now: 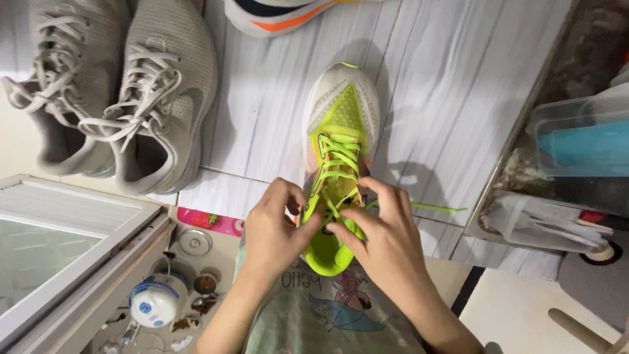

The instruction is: The person removes the laces from a neon green running shoe, then re-laces it through the eyelets and ties the laces. The task is performed by hand on a single shoe placed on a tiled surface.

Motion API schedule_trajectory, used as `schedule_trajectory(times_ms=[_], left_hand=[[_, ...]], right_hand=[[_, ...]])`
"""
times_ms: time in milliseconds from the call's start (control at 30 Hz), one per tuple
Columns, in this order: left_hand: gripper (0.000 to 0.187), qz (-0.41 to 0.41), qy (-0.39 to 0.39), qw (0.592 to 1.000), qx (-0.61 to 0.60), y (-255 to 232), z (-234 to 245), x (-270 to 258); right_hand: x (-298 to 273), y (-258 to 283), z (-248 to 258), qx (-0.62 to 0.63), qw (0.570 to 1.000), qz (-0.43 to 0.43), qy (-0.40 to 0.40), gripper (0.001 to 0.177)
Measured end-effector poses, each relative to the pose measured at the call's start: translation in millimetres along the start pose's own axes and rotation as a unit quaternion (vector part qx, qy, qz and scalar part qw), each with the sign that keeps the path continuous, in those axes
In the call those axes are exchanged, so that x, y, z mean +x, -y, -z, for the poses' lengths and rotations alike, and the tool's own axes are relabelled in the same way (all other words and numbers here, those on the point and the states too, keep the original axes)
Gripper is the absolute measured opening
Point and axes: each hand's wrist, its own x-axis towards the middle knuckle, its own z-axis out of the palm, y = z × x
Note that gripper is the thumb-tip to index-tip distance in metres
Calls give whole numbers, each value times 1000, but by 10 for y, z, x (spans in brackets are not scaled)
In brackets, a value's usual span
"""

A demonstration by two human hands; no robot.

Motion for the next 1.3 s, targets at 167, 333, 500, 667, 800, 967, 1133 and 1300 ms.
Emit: schedule_trajectory(times_ms=[167,333,500,667,800,967,1133,1300], left_hand=[[26,-61,-14,998,15,73,-16,-5],[24,-63,-17,998,-3,88,-9,-10],[25,-113,-39,991,52,16,21,-94],[25,-245,-117,956,110,-52,80,-262],[27,-309,-144,927,158,-82,-31,-333],[19,-300,-178,917,196,-83,-206,-268],[16,-302,-191,916,182,-65,-236,-278],[21,-345,-204,909,120,-63,-197,-325]], right_hand=[[-39,44,-48,-15,1000,1,-19,19],[-132,-87,30,73,997,-7,-4,17],[-225,-204,63,115,993,-21,18,17],[-379,-262,187,236,967,-78,61,16],[-499,-214,210,255,961,-89,66,15],[-621,-180,238,255,962,-85,56,16],[-708,-217,247,237,968,-69,50,15],[-783,-194,258,262,963,-49,46,13]])
